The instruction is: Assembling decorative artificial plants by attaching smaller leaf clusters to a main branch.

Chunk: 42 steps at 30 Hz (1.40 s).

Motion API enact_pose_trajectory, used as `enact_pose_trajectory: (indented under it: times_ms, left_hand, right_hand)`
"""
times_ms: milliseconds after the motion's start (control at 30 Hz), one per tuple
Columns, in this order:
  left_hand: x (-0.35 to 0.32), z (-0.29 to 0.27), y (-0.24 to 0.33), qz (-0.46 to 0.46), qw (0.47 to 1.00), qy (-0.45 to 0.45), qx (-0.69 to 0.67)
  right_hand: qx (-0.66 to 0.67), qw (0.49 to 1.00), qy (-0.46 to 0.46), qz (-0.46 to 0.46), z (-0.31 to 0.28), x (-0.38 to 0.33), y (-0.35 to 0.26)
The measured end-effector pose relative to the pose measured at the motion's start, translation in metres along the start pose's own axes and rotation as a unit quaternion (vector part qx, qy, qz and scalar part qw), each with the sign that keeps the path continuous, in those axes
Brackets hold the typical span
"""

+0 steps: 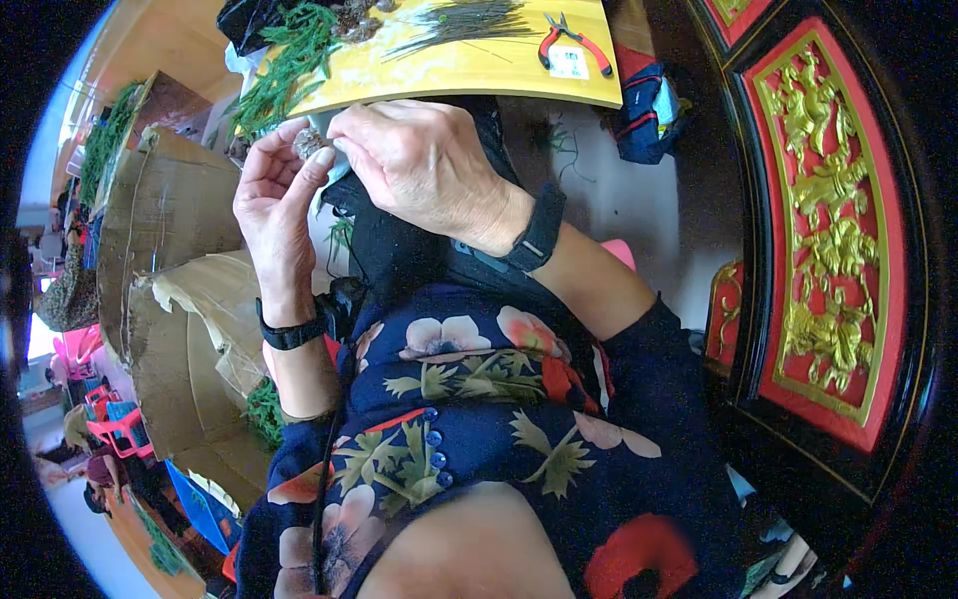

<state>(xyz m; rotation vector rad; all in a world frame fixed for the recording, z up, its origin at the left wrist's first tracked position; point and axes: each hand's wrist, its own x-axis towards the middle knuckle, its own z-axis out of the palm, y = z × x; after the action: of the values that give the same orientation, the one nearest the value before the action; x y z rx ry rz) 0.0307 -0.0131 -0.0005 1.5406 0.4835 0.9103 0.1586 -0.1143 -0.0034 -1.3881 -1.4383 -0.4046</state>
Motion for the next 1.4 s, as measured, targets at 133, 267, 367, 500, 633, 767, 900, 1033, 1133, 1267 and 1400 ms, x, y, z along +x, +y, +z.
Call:
enact_pose_trajectory:
  times_ms: [133, 267, 367, 500, 633, 767, 900, 1033, 1133, 1267, 1400]
  left_hand:
    - [-0.009, -0.004, 0.003, 0.008, 1.0, 0.017, 0.004]
    - [-0.017, -0.01, 0.005, 0.006, 1.0, 0.028, -0.009]
    - [-0.022, -0.011, 0.009, -0.018, 0.999, 0.028, -0.02]
    - [-0.024, -0.015, 0.011, -0.048, 0.997, 0.027, -0.051]
    - [-0.023, -0.017, 0.01, -0.036, 0.997, 0.026, -0.066]
    - [-0.021, -0.02, 0.003, 0.009, 0.998, 0.05, -0.045]
    - [-0.02, -0.018, 0.002, 0.016, 0.998, 0.057, -0.022]
    - [-0.022, -0.017, 0.001, 0.035, 0.998, 0.057, -0.011]
    - [-0.023, -0.018, -0.001, 0.052, 0.997, 0.064, 0.009]
    - [-0.024, -0.014, 0.011, 0.023, 0.998, 0.039, -0.046]
    - [-0.023, -0.014, 0.01, -0.033, 0.983, 0.012, -0.179]
  right_hand:
    - [-0.002, 1.0, -0.024, -0.004, -0.001, -0.004, -0.011]
    - [0.006, 1.0, -0.011, 0.007, 0.002, -0.008, -0.016]
    - [0.009, 1.0, -0.008, 0.017, 0.006, -0.008, -0.02]
    - [0.013, 0.999, -0.009, 0.04, 0.011, -0.007, -0.028]
    - [-0.007, 0.999, -0.019, 0.046, 0.01, -0.004, -0.033]
    - [-0.034, 0.999, -0.017, 0.01, 0.013, -0.003, -0.035]
    - [-0.054, 0.998, -0.016, 0.002, 0.013, -0.002, -0.032]
    - [-0.065, 0.998, -0.003, 0.012, 0.016, -0.001, -0.036]
    - [-0.068, 0.997, 0.006, 0.018, 0.02, -0.002, -0.038]
    - [-0.076, 0.997, 0.017, 0.021, 0.019, 0.0, -0.037]
    - [-0.07, 0.997, 0.042, 0.017, 0.02, -0.002, -0.039]
